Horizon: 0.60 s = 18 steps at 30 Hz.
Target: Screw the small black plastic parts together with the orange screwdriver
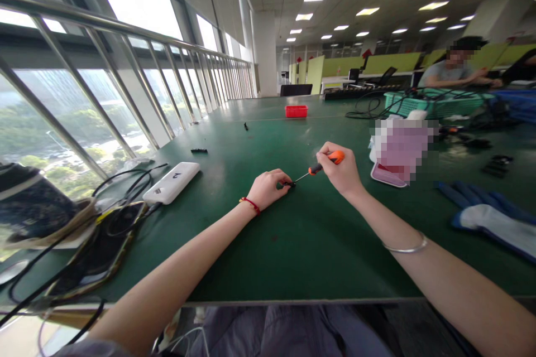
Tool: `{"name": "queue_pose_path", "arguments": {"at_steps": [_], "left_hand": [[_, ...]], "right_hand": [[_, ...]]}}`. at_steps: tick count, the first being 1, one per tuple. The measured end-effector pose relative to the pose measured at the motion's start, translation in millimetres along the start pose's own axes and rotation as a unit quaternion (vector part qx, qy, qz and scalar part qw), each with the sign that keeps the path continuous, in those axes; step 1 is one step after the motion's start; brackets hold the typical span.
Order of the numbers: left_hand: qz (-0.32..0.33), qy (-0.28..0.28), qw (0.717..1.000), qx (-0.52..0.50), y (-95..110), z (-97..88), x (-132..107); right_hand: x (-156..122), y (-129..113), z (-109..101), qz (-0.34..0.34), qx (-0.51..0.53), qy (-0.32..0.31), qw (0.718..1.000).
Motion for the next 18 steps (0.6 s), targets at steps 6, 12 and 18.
{"name": "queue_pose_path", "arguments": {"at_steps": [6,12,18], "left_hand": [[-0.003,0.000,1.000,-0.001,-1.0,0.4,-0.3],[-0.002,0.002,1.000,0.000,-2.4,0.7,-0.6],[0.004,0.003,1.000,0.002,-1.7,0.2,-0.6]], "right_hand": [[0.2,-1.3,-1.1,-0.003,0.005,0.001,1.000],[1.2,-0.8,-3.1,-0.002,0.005,0.004,1.000],[0.6,0.7,-1.6,0.004,0.011,-0.007,1.000]]}}
Point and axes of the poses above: each hand's wrist, its own x-axis towards the middle knuckle, its own z-axis out of the palm, y = z × x, the point moved 5 cm from there along x, towards the middle knuckle, and after that the axes turned 6 degrees about -x, right-handed, at the moved point
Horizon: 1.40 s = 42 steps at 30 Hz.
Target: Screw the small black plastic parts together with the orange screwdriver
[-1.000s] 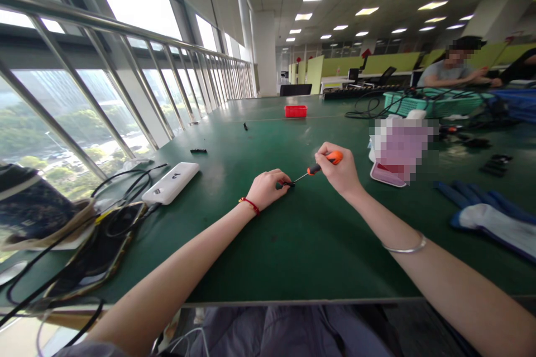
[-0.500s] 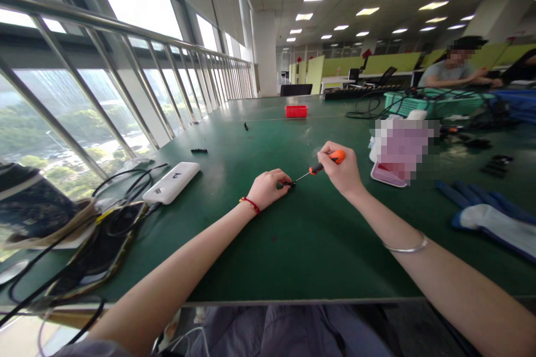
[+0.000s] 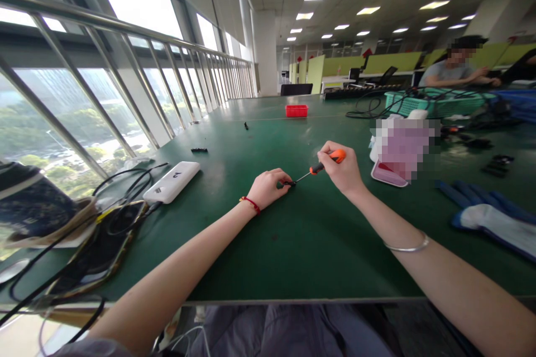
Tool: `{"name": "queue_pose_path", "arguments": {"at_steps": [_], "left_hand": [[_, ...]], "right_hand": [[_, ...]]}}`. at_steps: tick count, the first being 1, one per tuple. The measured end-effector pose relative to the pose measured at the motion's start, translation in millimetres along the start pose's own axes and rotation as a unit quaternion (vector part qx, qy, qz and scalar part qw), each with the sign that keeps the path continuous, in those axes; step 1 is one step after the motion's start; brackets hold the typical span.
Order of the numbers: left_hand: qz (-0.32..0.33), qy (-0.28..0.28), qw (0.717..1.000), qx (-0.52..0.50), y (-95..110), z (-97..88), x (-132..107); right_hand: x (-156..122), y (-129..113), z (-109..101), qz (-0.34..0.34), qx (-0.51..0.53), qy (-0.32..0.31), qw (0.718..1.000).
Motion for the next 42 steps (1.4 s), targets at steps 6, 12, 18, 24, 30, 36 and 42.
{"name": "queue_pose_path", "arguments": {"at_steps": [6,12,18,24,30,36,42], "left_hand": [[0.004,-0.004,1.000,-0.002,0,0.8,0],[0.007,-0.004,1.000,-0.004,0,0.9,0],[0.009,-0.001,1.000,-0.003,1,0.1,0],[0.007,-0.003,1.000,-0.006,1,0.1,0],[0.007,-0.005,1.000,-0.006,1,0.0,0],[0.009,-0.005,1.000,-0.007,0,0.5,0],[0.011,-0.009,1.000,-0.008,1,0.9,0]], "right_hand": [[2,1,1,0.018,-0.015,-0.015,1.000],[0,-1,-3,0.003,-0.041,0.012,0.999],[-1,-6,-4,0.003,-0.099,0.009,0.995],[-3,-11,-5,-0.024,-0.105,0.008,0.994],[-4,-13,-4,-0.026,-0.128,-0.001,0.991],[-6,-22,-1,-0.055,-0.110,-0.023,0.992],[-6,-20,0,-0.054,-0.154,-0.022,0.986]]}}
Point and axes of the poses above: each hand's wrist, its own x-axis towards the middle knuckle, its own z-axis out of the palm, y = z × x, the point moved 5 cm from there along x, towards the middle knuckle, and after that the axes turned 6 degrees about -x, right-handed, at the moved point
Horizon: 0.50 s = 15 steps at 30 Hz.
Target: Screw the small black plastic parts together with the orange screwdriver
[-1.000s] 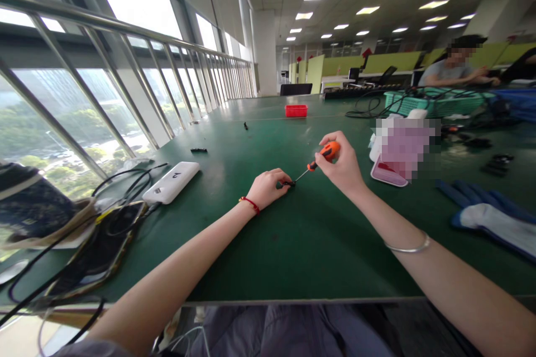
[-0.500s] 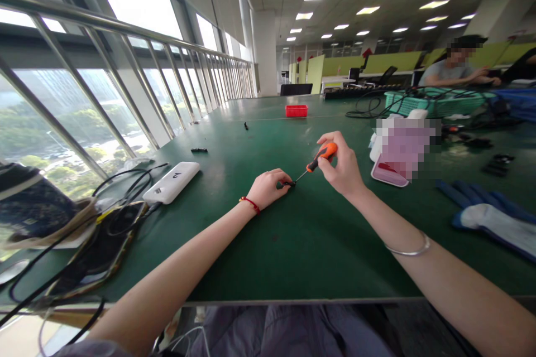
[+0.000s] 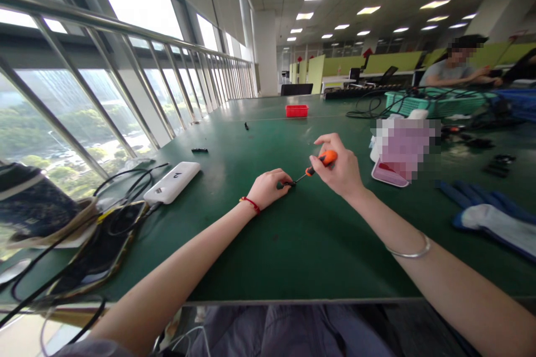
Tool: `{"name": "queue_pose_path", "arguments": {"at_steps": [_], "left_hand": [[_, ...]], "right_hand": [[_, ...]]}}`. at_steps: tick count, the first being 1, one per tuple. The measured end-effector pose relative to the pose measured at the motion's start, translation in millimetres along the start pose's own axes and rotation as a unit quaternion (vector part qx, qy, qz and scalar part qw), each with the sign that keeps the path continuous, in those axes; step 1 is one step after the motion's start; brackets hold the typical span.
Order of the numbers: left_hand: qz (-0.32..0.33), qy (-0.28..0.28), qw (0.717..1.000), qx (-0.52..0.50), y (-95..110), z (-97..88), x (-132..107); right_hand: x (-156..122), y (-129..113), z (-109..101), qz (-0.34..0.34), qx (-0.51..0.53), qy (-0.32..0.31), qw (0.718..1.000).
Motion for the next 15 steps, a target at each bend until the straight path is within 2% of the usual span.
{"name": "queue_pose_path", "arguments": {"at_steps": [3,7,10,15], "left_hand": [[0.002,0.002,1.000,0.005,-0.3,0.0,0.1],[0.001,0.002,1.000,0.005,-1.1,0.3,0.3],[0.000,0.002,1.000,0.001,-0.8,0.1,0.1],[0.004,-0.001,1.000,0.005,0.1,0.0,-0.1]], "right_hand": [[0.0,-0.4,2.3,0.020,0.006,-0.016,1.000],[-0.5,0.6,1.4,0.013,0.047,0.007,0.999],[-0.8,2.5,1.5,0.010,0.034,0.014,0.999],[-0.9,-0.2,6.3,0.023,0.019,-0.036,0.999]]}}
Point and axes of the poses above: each hand's wrist, its own x-axis towards the middle knuckle, its own z-axis out of the palm, y = z × x, the point moved 5 cm from there along x, towards the middle knuckle, and after that the axes turned 6 degrees about -x, right-handed, at the moved point
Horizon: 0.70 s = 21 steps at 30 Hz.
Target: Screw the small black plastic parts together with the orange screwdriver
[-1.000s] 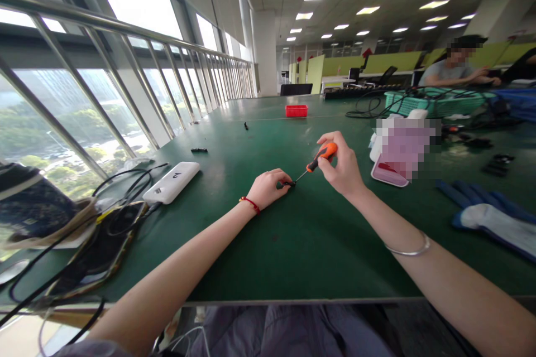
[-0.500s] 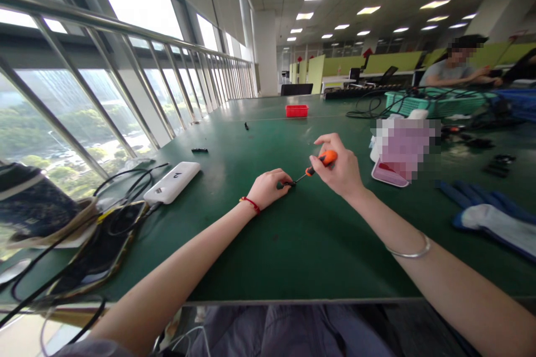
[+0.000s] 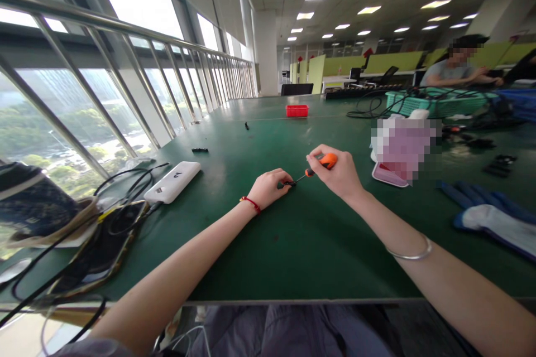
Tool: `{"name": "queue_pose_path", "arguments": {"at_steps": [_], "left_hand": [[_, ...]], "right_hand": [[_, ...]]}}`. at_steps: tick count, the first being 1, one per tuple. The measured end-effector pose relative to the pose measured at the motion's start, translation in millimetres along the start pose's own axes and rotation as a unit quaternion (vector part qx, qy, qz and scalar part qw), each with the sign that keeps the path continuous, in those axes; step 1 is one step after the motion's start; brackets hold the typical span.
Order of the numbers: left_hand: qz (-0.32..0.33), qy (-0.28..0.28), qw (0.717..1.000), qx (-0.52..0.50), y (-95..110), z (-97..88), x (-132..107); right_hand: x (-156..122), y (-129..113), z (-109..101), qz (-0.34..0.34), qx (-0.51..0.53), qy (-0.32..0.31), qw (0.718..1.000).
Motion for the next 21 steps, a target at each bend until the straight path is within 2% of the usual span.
{"name": "queue_pose_path", "arguments": {"at_steps": [5,11,18,21], "left_hand": [[-0.011,0.002,1.000,-0.010,-1.1,0.1,0.2],[-0.015,0.005,1.000,-0.017,-1.4,0.5,0.3],[-0.022,0.008,0.999,-0.027,-3.4,1.3,1.0],[-0.021,0.011,0.999,-0.032,-3.8,1.4,0.9]], "right_hand": [[-0.8,0.4,-1.2,0.002,0.056,0.017,0.998],[0.9,7.3,-1.6,0.055,0.031,0.028,0.998],[0.1,4.3,-2.1,0.017,0.069,0.034,0.997],[-0.2,4.4,-3.4,0.032,0.047,0.038,0.998]]}}
Point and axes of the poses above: each hand's wrist, its own x-axis towards the middle knuckle, its own z-axis out of the palm, y = z × x, the point moved 5 cm from there along x, towards the middle knuckle, and after that the axes turned 6 degrees about -x, right-handed, at the moved point
